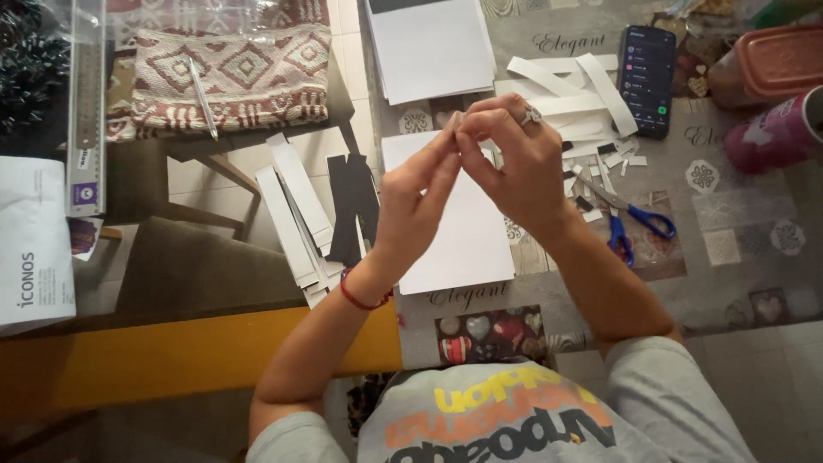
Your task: Cutting paper strips with scissors and attaching them to white cards for a craft project.
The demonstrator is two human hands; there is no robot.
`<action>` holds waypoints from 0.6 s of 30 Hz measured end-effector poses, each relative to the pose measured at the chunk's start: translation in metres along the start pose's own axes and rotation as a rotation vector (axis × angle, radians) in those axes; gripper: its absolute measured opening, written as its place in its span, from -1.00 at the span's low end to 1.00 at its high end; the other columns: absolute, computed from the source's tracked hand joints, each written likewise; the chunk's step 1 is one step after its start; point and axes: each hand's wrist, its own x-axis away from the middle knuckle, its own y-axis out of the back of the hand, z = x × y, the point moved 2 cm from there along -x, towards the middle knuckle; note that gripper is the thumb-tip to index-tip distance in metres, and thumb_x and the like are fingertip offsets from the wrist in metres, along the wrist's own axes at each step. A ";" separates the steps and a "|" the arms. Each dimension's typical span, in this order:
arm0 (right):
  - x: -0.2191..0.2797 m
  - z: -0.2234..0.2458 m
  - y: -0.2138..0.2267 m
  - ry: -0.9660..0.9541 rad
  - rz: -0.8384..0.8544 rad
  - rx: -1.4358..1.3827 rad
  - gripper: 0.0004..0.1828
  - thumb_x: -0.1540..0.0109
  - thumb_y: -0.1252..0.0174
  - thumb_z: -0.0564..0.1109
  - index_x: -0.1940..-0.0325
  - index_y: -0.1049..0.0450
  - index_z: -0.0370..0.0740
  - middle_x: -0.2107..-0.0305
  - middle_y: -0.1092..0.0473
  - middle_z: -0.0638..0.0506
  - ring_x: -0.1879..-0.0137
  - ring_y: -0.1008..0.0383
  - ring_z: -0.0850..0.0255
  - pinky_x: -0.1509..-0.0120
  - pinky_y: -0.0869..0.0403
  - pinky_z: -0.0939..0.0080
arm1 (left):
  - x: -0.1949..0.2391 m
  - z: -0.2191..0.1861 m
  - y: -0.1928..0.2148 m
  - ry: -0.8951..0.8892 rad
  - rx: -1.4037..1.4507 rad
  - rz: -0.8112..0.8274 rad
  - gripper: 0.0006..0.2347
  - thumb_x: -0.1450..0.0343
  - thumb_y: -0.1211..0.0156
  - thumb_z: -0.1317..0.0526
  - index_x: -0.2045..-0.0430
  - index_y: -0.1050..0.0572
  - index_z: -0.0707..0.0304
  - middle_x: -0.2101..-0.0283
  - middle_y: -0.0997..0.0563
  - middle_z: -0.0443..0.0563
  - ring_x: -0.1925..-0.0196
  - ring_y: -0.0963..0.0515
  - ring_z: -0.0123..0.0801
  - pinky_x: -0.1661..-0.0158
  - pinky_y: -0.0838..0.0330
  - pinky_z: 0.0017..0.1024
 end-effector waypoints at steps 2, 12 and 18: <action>-0.002 0.005 0.004 -0.010 0.021 -0.047 -0.91 -0.35 -0.41 -0.36 0.14 -0.61 -0.29 0.24 -0.55 -0.08 0.17 -0.63 0.05 0.14 -0.66 0.09 | -0.003 -0.001 0.004 0.010 0.026 -0.011 -0.70 -0.65 -0.17 0.33 -0.31 -0.50 0.38 -0.28 -0.63 0.28 -0.30 -0.66 -0.01 -0.21 -0.68 -0.22; 0.016 -0.014 0.035 -0.098 0.114 -0.071 -0.83 -0.40 -0.08 -0.55 0.12 -0.35 -0.38 0.23 -0.43 -0.23 0.18 -0.47 0.03 0.10 -0.56 0.17 | -0.010 -0.015 0.014 0.219 0.185 -0.051 -0.82 -0.62 -0.17 0.23 0.04 -0.60 0.40 0.21 -0.77 0.12 0.14 -0.80 -0.33 0.05 -0.81 -0.44; 0.063 -0.072 0.107 -0.707 -0.035 -0.031 -0.84 -0.44 0.06 -0.38 0.12 -0.35 -0.18 0.33 -0.33 0.10 0.29 -0.33 0.37 0.23 -0.45 0.53 | -0.017 -0.028 0.031 0.323 0.390 -0.076 -0.84 -0.66 -0.12 0.19 0.03 -0.55 0.29 0.11 -0.76 0.14 0.07 -0.85 -0.12 0.07 -0.84 -0.35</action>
